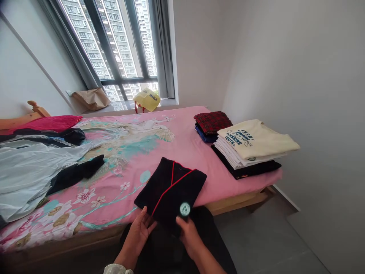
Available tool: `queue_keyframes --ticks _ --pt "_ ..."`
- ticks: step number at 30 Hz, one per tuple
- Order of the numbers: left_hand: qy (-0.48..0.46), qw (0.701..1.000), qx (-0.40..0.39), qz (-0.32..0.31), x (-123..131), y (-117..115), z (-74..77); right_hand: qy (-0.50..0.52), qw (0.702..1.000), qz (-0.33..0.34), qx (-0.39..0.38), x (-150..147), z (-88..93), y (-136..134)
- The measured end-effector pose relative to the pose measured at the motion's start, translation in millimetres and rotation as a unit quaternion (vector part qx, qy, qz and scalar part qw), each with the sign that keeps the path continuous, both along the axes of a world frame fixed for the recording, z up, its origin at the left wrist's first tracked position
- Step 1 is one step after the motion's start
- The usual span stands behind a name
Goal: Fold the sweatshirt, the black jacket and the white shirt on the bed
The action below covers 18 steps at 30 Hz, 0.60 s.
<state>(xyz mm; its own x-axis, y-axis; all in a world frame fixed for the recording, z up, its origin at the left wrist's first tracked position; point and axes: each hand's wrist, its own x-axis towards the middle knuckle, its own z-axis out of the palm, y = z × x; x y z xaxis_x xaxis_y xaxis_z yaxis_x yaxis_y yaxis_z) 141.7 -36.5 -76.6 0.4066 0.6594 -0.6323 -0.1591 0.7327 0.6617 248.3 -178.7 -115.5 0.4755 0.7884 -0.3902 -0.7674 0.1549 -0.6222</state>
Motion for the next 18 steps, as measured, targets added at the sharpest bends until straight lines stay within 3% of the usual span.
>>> queue_keyframes --ticks 7,12,18 --pt "-0.006 0.999 -0.035 -0.037 20.3 -25.9 7.9 -0.017 1.0 -0.01 0.001 -4.3 11.8 -3.2" --pt "-0.099 0.994 -0.045 -0.01 35.2 -33.7 15.1 -0.022 0.999 -0.011 0.02 -8.2 18.4 -3.4" --pt "-0.062 0.997 -0.043 0.031 45.4 -33.8 21.5 0.042 0.994 -0.005 0.105 -4.3 28.4 -15.5"
